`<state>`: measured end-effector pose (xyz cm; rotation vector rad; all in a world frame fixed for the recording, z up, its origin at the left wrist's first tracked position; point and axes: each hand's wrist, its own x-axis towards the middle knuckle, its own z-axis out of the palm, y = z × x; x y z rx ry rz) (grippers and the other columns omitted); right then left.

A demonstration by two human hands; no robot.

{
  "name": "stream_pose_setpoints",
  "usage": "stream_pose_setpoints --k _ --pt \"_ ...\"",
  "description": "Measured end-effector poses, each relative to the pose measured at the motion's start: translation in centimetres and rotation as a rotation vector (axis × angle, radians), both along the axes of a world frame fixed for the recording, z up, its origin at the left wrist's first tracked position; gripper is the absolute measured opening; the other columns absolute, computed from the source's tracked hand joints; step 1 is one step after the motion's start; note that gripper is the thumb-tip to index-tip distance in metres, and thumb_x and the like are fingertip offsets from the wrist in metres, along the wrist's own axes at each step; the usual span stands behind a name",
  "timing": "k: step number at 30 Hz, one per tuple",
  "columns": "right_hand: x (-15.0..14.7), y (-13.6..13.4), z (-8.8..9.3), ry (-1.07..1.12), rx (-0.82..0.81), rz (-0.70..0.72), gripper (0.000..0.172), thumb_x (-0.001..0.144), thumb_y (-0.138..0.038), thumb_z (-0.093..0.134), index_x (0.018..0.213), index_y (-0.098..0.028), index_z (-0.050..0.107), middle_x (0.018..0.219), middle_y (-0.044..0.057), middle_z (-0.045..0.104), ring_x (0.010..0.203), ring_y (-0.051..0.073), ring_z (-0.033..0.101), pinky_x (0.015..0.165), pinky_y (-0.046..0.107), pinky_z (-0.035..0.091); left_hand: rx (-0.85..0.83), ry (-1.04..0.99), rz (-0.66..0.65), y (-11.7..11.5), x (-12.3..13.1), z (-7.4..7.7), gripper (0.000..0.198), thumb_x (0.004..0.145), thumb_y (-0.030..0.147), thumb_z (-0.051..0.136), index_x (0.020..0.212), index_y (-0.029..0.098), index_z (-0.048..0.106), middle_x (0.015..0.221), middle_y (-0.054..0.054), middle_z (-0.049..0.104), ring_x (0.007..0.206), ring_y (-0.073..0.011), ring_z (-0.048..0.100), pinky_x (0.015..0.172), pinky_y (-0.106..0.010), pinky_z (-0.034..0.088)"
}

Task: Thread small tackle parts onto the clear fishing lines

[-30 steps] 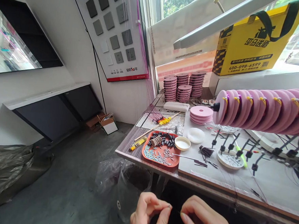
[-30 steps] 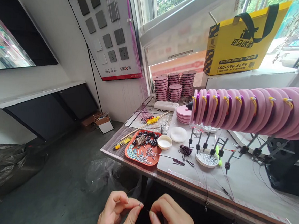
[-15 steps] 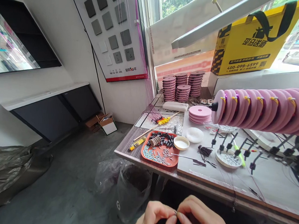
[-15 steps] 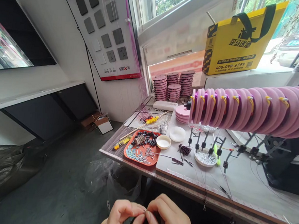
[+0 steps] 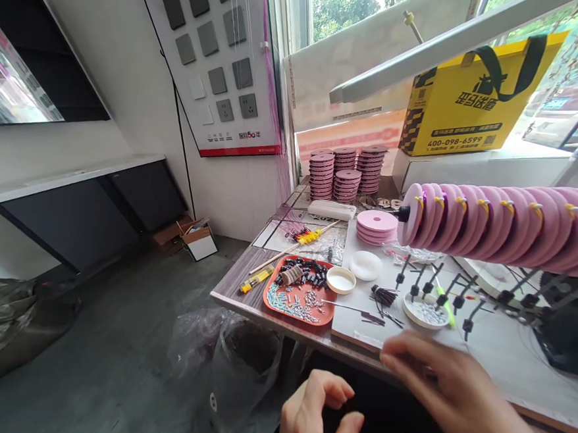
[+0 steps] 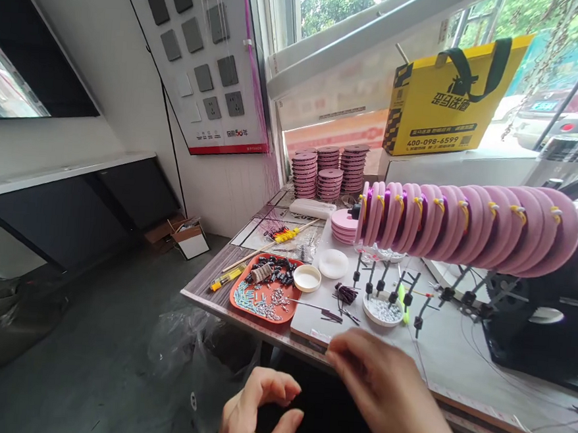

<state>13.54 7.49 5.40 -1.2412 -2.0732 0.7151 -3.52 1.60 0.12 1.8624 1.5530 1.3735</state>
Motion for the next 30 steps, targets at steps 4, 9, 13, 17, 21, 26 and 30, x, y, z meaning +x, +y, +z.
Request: stream_pose_setpoints --k 4,9,13,17,21,26,30 --pt "0.4 3.6 2.5 -0.426 -0.028 0.058 0.022 0.076 -0.010 0.048 0.059 -0.020 0.058 0.060 0.000 0.062 0.058 0.016 0.057 0.054 0.024 0.035 0.180 0.337 -0.141 1.1 0.5 0.3 0.017 0.089 0.030 0.041 0.078 0.024 0.051 0.068 -0.001 0.065 0.056 -0.0166 0.063 0.051 -0.025 0.051" --pt "-0.3 4.5 3.0 -0.480 -0.049 0.059 0.020 0.070 -0.007 0.054 0.055 -0.018 0.060 0.055 -0.001 0.059 0.055 0.015 0.054 0.051 0.023 0.028 0.302 0.657 -0.084 1.7 1.6 0.4 0.012 0.071 0.010 0.053 0.074 0.022 0.053 0.108 -0.011 0.070 0.055 -0.0159 0.066 0.044 -0.025 0.051" --pt "-0.4 4.5 3.0 -0.506 -0.063 0.061 0.018 0.071 -0.007 0.056 0.059 -0.018 0.064 0.058 0.001 0.062 0.056 0.014 0.055 0.050 0.023 0.026 0.330 0.844 -0.081 2.3 2.2 0.3 0.016 0.062 0.006 0.055 0.066 0.021 0.052 0.125 -0.018 0.061 0.049 -0.0148 0.064 0.037 -0.025 0.048" --pt "-0.4 4.7 3.2 -0.534 -0.084 0.063 0.016 0.073 -0.010 0.058 0.062 -0.017 0.067 0.060 0.002 0.065 0.058 0.016 0.058 0.050 0.023 0.026 0.358 0.964 -0.012 2.6 2.5 0.2 0.016 0.062 0.007 0.057 0.060 0.022 0.050 0.122 -0.014 0.064 0.042 -0.0130 0.060 0.030 -0.025 0.041" --pt "-0.7 4.7 3.5 -0.576 -0.100 0.047 0.016 0.073 -0.009 0.058 0.063 -0.017 0.067 0.061 0.004 0.067 0.059 0.018 0.060 0.050 0.024 0.025 0.394 1.008 0.053 2.5 2.7 0.4 0.018 0.063 0.008 0.058 0.056 0.021 0.049 0.119 -0.010 0.065 0.037 -0.0112 0.056 0.027 -0.027 0.038" --pt "-1.0 4.5 3.7 -0.631 -0.111 0.035 0.016 0.073 -0.009 0.058 0.063 -0.016 0.067 0.065 0.007 0.068 0.063 0.022 0.062 0.050 0.025 0.024 0.427 1.012 0.077 2.6 2.8 0.5 0.017 0.062 0.006 0.057 0.054 0.021 0.051 0.115 -0.010 0.068 0.036 -0.0106 0.054 0.028 -0.027 0.036" --pt "-0.2 4.4 4.3 -0.688 -0.125 0.068 0.017 0.074 -0.007 0.058 0.065 -0.017 0.068 0.068 0.008 0.069 0.067 0.022 0.063 0.051 0.025 0.026 0.441 1.056 0.067 2.7 2.7 0.5 0.019 0.060 0.002 0.052 0.055 0.020 0.053 0.115 -0.009 0.068 0.035 -0.0102 0.052 0.028 -0.027 0.035"
